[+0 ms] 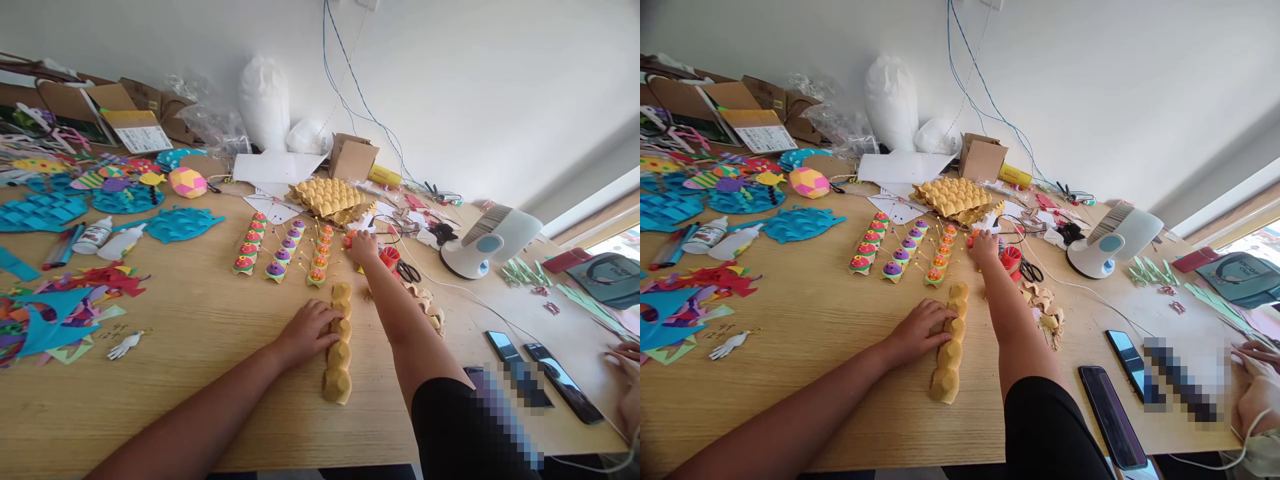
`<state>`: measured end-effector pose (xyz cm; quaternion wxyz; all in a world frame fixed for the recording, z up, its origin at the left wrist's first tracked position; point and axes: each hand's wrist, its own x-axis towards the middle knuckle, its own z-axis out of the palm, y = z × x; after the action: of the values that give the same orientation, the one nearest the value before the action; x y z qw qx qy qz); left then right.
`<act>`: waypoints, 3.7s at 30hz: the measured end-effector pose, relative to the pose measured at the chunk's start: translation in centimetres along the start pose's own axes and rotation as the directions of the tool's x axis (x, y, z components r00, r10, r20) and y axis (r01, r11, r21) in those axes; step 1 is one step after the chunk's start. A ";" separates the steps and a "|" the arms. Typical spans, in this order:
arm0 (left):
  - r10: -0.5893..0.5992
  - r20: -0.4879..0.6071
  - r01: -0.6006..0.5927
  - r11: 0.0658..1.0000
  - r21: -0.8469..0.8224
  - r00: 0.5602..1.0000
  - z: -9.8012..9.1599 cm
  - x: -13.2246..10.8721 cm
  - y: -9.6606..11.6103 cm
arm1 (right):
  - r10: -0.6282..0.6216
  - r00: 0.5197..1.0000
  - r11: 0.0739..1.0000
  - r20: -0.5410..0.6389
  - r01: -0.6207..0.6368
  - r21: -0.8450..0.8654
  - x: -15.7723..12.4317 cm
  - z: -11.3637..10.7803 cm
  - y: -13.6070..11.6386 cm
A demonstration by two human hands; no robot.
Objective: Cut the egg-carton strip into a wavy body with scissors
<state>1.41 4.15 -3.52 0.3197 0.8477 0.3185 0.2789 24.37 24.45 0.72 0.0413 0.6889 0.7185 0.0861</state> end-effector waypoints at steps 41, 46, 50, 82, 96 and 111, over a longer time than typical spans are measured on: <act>0.093 -0.091 -0.090 0.995 0.043 0.991 0.8 0.0 -0.9 | 0.044 0.964 -0.694 0.264 -0.160 0.702 -23.8 -2.4 -1.9; 0.102 -0.114 -0.099 0.995 0.033 0.988 0.5 -0.2 -0.7 | 0.087 0.984 -0.618 0.157 -0.070 0.783 -23.9 0.2 -3.5; 0.116 -0.193 -0.116 0.993 0.012 0.974 0.4 -0.3 -0.5 | 0.080 0.989 -0.579 0.121 -0.053 0.813 -23.6 1.2 -3.3; -0.122 -0.168 0.049 0.923 -0.382 0.978 -0.3 -0.9 0.8 | -0.144 0.978 -0.148 -0.153 0.132 0.980 -23.9 0.4 -3.7; 0.118 -0.204 -0.140 0.985 -0.098 0.972 -0.4 -0.7 1.0 | -0.084 0.936 0.102 -0.341 0.348 0.932 -23.9 0.1 -3.6; 0.169 -0.254 -0.176 0.984 -0.005 0.952 -0.5 -1.2 2.2 | -0.159 0.825 0.515 -0.543 0.538 0.667 -25.2 0.1 -4.4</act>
<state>1.08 2.21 -1.93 0.2624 0.8254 0.2775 0.4159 21.26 -0.79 -1.67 -0.4079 0.4334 0.7960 -0.1107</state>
